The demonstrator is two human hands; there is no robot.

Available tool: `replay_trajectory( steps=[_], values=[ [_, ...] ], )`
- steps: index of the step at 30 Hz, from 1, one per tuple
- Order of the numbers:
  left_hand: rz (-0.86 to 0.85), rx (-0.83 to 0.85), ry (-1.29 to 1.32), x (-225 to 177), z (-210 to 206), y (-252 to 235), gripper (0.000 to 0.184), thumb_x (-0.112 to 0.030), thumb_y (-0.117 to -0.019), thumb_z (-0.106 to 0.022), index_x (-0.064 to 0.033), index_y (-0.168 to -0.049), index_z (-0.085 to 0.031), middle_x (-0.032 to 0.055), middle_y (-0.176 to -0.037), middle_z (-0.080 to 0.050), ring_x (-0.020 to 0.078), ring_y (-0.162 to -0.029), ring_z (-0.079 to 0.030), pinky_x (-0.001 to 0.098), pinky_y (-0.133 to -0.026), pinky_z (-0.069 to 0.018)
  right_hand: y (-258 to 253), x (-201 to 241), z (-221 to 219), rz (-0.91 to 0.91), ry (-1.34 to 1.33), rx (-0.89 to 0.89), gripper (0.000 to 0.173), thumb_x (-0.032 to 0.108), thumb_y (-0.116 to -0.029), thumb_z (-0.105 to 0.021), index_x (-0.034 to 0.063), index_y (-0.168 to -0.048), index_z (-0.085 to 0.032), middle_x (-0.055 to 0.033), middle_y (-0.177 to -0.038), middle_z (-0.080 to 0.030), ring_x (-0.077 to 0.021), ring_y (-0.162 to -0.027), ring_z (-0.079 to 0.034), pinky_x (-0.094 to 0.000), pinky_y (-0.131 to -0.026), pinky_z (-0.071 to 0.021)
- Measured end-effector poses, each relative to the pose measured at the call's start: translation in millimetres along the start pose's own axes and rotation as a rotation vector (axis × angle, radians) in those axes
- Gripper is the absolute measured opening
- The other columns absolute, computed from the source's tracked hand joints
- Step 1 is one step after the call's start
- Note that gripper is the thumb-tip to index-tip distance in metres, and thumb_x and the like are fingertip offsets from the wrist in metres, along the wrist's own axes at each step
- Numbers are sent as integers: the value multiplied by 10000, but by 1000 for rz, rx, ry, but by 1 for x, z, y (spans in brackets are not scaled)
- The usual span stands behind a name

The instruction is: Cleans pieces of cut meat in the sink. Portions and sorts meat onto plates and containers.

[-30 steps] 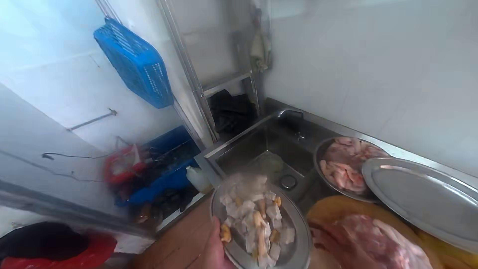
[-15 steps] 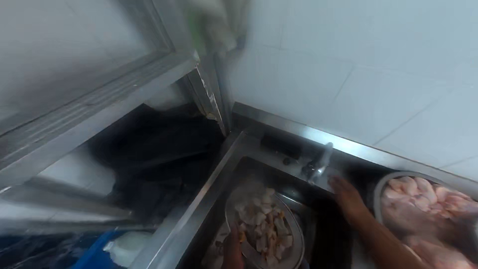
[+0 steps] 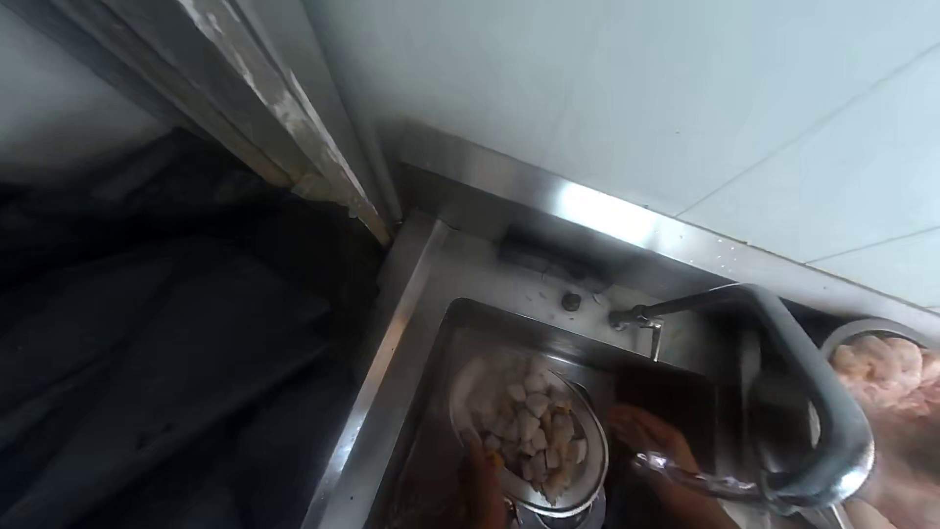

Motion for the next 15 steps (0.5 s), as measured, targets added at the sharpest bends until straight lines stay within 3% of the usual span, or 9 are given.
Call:
replay_trajectory(
  steps=[3,6,8,11,13,15],
  values=[
    [6,89,-9,4,-5,0,751,-615,-1058,-303,52,-1183,-624,211,-1058,-633,270,-989,-613,464,-895,-527,12,7,-28,-245,-421,-14,249,117,-1065,-518,-39,-1180,-676,-175,-1065,-747,-284,-921,-756,-408,-790,-652],
    [21,141,-41,5,3,-1,735,-629,-1043,-356,12,-1307,-599,209,-1252,-628,282,-1150,-608,486,-977,-518,17,17,-65,-339,-574,148,273,133,-1067,-522,-38,-1245,-639,-192,-1088,-735,-308,-923,-750,-444,-793,-649],
    [-2,106,-142,-2,20,2,661,-588,-1052,-405,-23,-1349,-579,200,-1283,-624,304,-1159,-621,524,-950,-548,17,23,-82,-364,-575,274,265,117,-1056,-548,-21,-1266,-632,-188,-1132,-725,-306,-968,-741,-438,-830,-638],
    [-275,-35,-359,-59,50,29,426,-300,-1070,-508,27,-1341,-538,211,-1175,-636,283,-1047,-642,471,-913,-553,15,28,-85,-357,-597,310,254,72,-1052,-534,-26,-1272,-615,-189,-1165,-713,-303,-1009,-736,-436,-852,-636],
    [-401,-17,-379,-102,44,53,406,-235,-1065,-492,22,-1380,-505,197,-1202,-629,254,-1043,-644,442,-902,-560,15,30,-83,-335,-622,326,259,57,-1048,-526,-28,-1278,-608,-193,-1166,-708,-308,-1023,-729,-444,-867,-629],
    [-419,121,-311,-130,11,76,422,-253,-1071,-479,-9,-1414,-505,167,-1272,-629,219,-1077,-660,406,-910,-579,25,41,-90,-329,-551,395,263,128,-1059,-548,-3,-1274,-624,-170,-1132,-723,-289,-985,-740,-431,-854,-638]
  ],
)
Point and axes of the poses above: each hand's wrist, its own y-axis away from the middle knuckle, its own z-axis out of the back of the hand, x = y × z, the point moved 8 cm from there along -y, towards the middle knuckle
